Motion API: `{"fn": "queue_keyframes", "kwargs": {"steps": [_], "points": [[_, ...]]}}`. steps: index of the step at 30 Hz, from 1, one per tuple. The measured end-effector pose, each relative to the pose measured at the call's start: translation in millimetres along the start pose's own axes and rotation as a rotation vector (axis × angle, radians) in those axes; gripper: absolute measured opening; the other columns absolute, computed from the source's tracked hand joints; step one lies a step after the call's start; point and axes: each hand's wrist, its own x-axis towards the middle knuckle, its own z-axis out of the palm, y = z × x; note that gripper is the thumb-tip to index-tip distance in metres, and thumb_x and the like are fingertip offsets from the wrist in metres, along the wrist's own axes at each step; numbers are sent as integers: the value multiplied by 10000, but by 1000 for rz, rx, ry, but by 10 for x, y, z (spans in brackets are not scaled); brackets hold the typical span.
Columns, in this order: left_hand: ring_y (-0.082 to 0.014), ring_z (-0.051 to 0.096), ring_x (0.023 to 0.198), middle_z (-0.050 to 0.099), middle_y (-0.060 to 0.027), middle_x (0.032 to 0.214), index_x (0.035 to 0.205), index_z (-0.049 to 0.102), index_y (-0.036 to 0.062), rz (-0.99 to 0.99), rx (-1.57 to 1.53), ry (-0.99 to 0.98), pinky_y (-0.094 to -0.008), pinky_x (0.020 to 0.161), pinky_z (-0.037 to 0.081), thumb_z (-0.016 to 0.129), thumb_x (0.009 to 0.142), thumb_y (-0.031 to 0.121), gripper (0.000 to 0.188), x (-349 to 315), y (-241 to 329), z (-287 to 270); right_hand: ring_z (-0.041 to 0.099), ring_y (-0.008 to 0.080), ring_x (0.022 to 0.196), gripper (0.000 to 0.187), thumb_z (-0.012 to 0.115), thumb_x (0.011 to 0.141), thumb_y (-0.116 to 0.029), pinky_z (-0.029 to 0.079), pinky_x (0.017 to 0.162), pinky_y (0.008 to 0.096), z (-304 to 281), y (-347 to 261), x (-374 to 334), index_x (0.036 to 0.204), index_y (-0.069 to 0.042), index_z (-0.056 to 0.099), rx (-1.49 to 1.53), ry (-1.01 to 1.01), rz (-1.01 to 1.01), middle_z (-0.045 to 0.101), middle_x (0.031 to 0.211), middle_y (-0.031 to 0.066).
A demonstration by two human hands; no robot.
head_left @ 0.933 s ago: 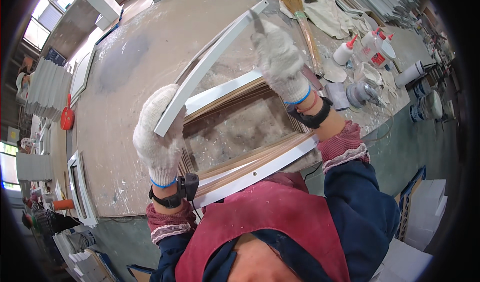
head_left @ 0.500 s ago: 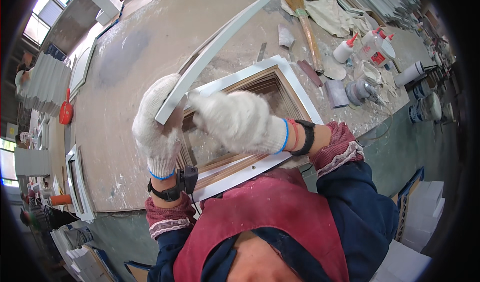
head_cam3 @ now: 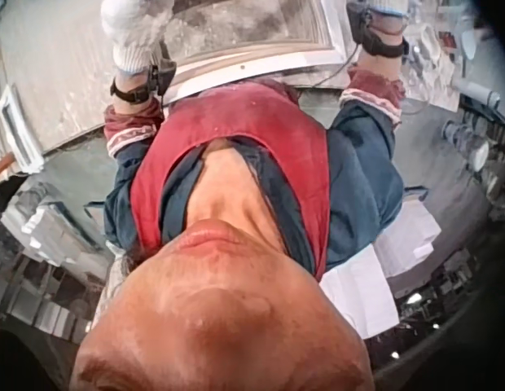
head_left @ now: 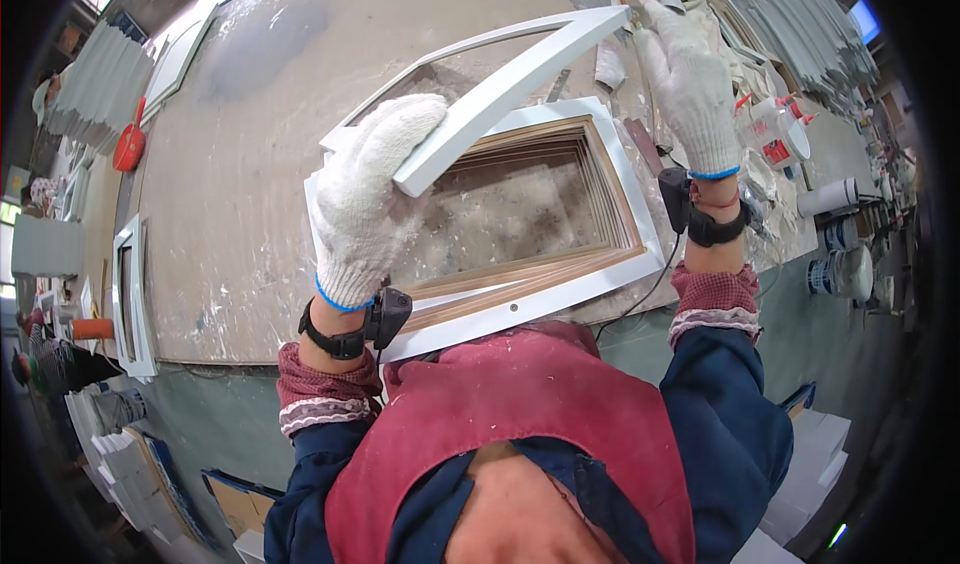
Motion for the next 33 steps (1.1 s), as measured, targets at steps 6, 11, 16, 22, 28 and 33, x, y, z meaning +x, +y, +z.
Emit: {"fn": "queue_keyframes", "kwargs": {"steps": [6, 11, 16, 22, 28, 33], "points": [[-269, 656, 1012, 673, -141, 1086, 1088, 654, 22, 85, -17, -31, -327, 877, 514, 701, 767, -30, 328, -6, 1, 23, 656, 337, 706, 357, 558, 911, -165, 515, 612, 414, -118, -232, -133, 1260, -89, 553, 63, -54, -130, 661, 821, 195], [-291, 644, 1036, 664, -144, 1104, 1099, 648, 28, 103, 28, -45, -342, 888, 511, 692, 761, -24, 345, -34, 7, 37, 696, 306, 788, 385, 582, 917, -133, 548, 644, 375, -385, -780, -280, 1298, -95, 549, 248, -222, -165, 679, 963, 202], [-319, 628, 1029, 644, -134, 1133, 1135, 623, 60, 96, -8, -85, -368, 916, 496, 658, 717, -9, 425, -60, -17, 48, 609, 230, 563, 458, 607, 830, -72, 501, 525, 352, -532, -1225, -408, 1286, -102, 570, 226, -300, -388, 611, 698, 77], [-332, 614, 1032, 625, -119, 1160, 1158, 601, 67, 86, -70, -106, -373, 913, 493, 631, 714, 47, 445, -84, -4, 9, 545, 169, 469, 416, 588, 793, -275, 416, 401, 305, -535, -1463, -496, 1186, -138, 583, 355, -382, -736, 510, 616, 14], [-305, 637, 1000, 645, -124, 1117, 1133, 632, 78, 106, 10, -52, -351, 851, 519, 695, 654, -8, 490, -64, 9, -4, 575, 208, 628, 480, 770, 654, -213, 441, 529, 332, -313, -943, -155, 1108, -131, 637, 458, -57, -585, 526, 676, 29], [-307, 620, 1053, 648, -116, 1124, 1147, 624, 79, 15, -28, -82, -353, 894, 507, 675, 642, -68, 529, -56, 33, 17, 568, 230, 675, 467, 812, 604, -191, 445, 610, 364, -106, -739, 261, 1045, -139, 664, 305, -130, -760, 555, 736, 32]]}}
